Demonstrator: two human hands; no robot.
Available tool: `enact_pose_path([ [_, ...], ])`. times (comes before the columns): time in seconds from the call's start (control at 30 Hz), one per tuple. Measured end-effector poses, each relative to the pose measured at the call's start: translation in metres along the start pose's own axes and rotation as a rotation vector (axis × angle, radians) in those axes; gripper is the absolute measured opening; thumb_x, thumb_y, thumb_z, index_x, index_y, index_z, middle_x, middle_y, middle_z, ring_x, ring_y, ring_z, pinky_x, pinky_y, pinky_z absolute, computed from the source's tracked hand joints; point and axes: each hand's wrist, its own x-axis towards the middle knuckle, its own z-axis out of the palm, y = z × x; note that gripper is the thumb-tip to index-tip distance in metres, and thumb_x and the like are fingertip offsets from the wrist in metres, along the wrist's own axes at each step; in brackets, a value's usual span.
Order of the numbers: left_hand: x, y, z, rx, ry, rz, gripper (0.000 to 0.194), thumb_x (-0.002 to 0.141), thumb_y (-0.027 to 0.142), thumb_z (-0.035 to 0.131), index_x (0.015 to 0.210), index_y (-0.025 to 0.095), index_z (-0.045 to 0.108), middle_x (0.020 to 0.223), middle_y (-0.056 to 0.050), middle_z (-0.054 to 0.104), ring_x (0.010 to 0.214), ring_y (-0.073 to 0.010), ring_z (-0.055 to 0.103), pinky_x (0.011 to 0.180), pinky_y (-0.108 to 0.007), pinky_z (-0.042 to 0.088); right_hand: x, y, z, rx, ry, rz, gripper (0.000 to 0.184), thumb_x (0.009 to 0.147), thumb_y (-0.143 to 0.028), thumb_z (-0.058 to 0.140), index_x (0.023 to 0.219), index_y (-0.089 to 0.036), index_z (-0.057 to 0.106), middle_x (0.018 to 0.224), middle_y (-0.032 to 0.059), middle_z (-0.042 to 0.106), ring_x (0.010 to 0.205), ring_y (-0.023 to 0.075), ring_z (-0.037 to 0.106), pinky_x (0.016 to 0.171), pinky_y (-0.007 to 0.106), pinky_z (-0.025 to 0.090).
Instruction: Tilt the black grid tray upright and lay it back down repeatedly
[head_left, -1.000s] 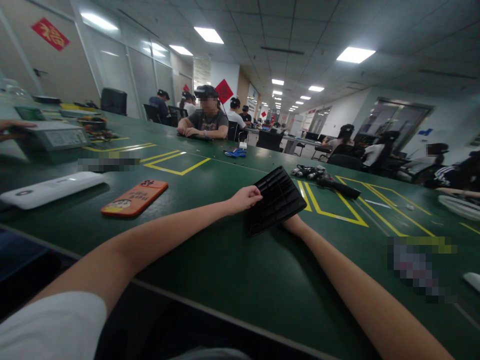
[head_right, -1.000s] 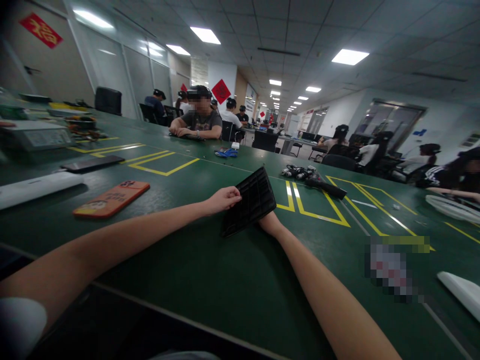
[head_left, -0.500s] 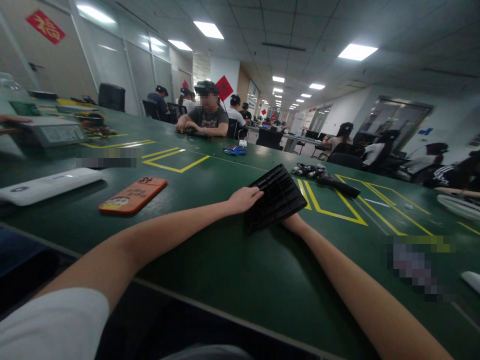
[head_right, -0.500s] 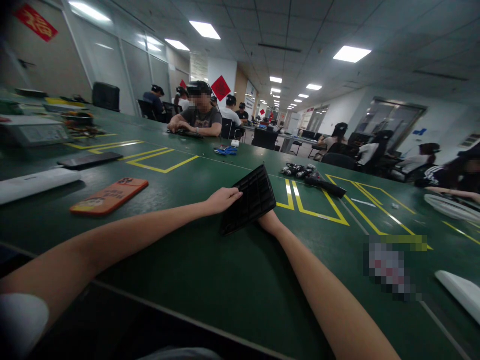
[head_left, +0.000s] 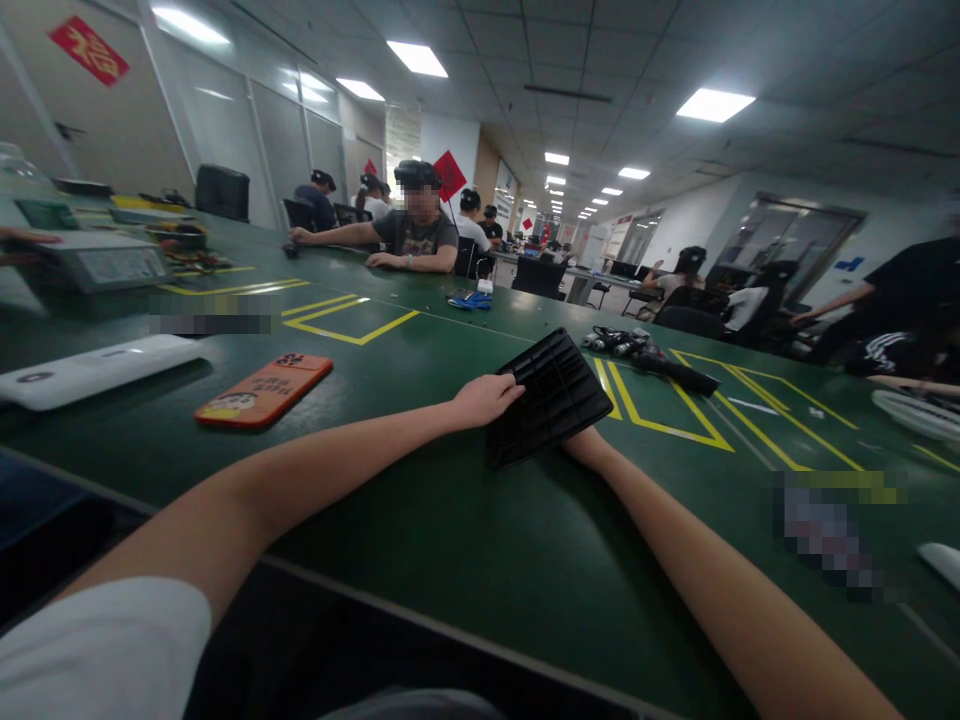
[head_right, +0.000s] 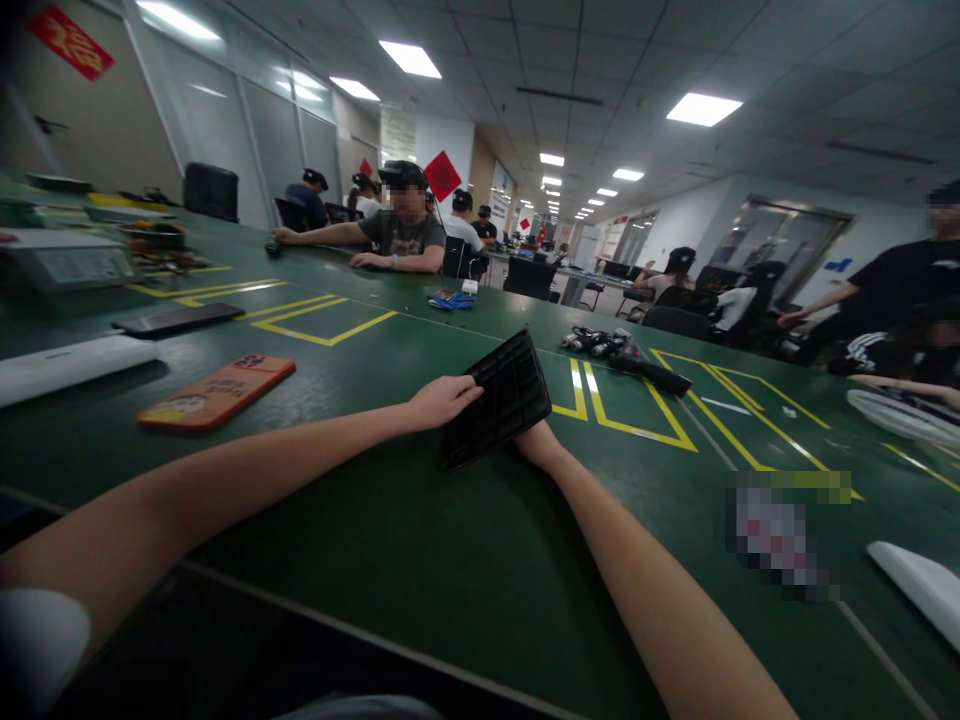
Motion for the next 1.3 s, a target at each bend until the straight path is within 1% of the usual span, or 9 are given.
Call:
enact_pose_path([
  [0.1,-0.001,-0.005,-0.002,-0.181,-0.013,0.068,0.012,0.084,0.026,0.048,0.090,0.017,0.054,0.077,-0.002,0.057,0.066,-0.0138,0.051,0.062,-0.025,0.040,0.002,-0.006,-0.003,0.007,-0.001,0.003,0.043,0.087,-0.043,0.045,0.123,-0.024,0.057,0.135,0.0074,0.053,0.128,0.0278,0.043,0.110,0.047,0.027],
  [0.17,-0.001,-0.008,-0.003,-0.279,-0.022,0.072,0.015,0.081,0.024,0.051,0.094,0.016,0.053,0.078,-0.001,0.055,0.064,-0.0121,0.049,0.061,-0.025,0.040,0.002,-0.010,-0.005,0.013,-0.005,0.014,0.041,0.087,-0.042,0.047,0.122,-0.025,0.058,0.136,0.0069,0.052,0.128,0.0286,0.043,0.111,0.047,0.026],
  [0.6,0.002,-0.009,-0.002,-0.426,-0.019,0.086,0.006,0.076,0.019,0.055,0.082,0.016,0.053,0.071,0.002,0.050,0.062,-0.0102,0.046,0.060,-0.024,0.040,0.004,-0.018,-0.004,0.043,-0.006,0.021,0.048,0.088,-0.046,0.044,0.126,-0.020,0.055,0.137,0.0095,0.050,0.129,0.0285,0.042,0.111,0.045,0.027],
  [0.7,0.005,-0.006,-0.003,-0.592,0.002,-0.051,0.003,0.078,0.018,0.051,0.077,0.016,0.050,0.063,0.003,0.048,0.054,-0.0092,0.045,0.055,-0.024,0.038,0.004,-0.020,-0.005,0.041,-0.022,0.026,0.048,0.088,-0.046,0.043,0.129,-0.022,0.052,0.139,0.0074,0.048,0.130,0.0276,0.041,0.112,0.044,0.025],
  [0.87,0.009,-0.007,-0.011,-1.112,0.067,-0.422,0.010,0.079,0.014,0.045,0.070,0.017,0.041,0.063,0.001,0.046,0.051,-0.0085,0.046,0.049,-0.022,0.036,0.003,-0.017,-0.004,0.015,0.001,0.032,0.049,0.087,-0.048,0.046,0.130,-0.025,0.051,0.142,0.0058,0.044,0.133,0.0285,0.035,0.113,0.044,0.021],
  [0.97,0.008,-0.009,-0.009,-0.993,-0.039,-0.420,0.009,0.074,0.019,0.057,0.075,0.016,0.049,0.063,0.003,0.044,0.051,-0.0073,0.041,0.045,-0.020,0.027,0.002,-0.012,-0.003,0.000,0.001,0.032,0.050,0.087,-0.048,0.046,0.131,-0.025,0.051,0.143,0.0060,0.044,0.134,0.0282,0.035,0.113,0.044,0.021],
  [1.07,0.006,-0.011,-0.005,-0.709,-0.135,-0.248,0.032,0.065,0.029,0.070,0.092,0.015,0.057,0.065,0.005,0.043,0.056,-0.0087,0.041,0.050,-0.022,0.029,0.002,-0.008,-0.002,-0.011,-0.013,-0.001,0.047,0.088,-0.045,0.043,0.129,-0.024,0.052,0.141,0.0063,0.046,0.132,0.0272,0.037,0.113,0.043,0.021],
  [1.2,0.009,-0.013,-0.002,-0.439,-0.118,0.007,0.043,0.065,0.036,0.069,0.100,0.014,0.059,0.069,0.004,0.044,0.063,-0.0110,0.044,0.059,-0.024,0.035,0.002,-0.007,-0.001,-0.020,-0.009,-0.009,0.045,0.087,-0.040,0.045,0.129,-0.024,0.052,0.139,0.0063,0.049,0.131,0.0269,0.040,0.113,0.043,0.024],
  [1.3,0.013,-0.014,0.000,-0.270,-0.042,0.149,0.040,0.066,0.040,0.068,0.095,0.013,0.060,0.074,0.001,0.048,0.067,-0.0132,0.046,0.064,-0.026,0.038,0.006,-0.008,0.002,-0.037,0.000,-0.010,0.046,0.087,-0.039,0.045,0.130,-0.022,0.051,0.141,0.0073,0.046,0.131,0.0268,0.039,0.113,0.043,0.023],
])
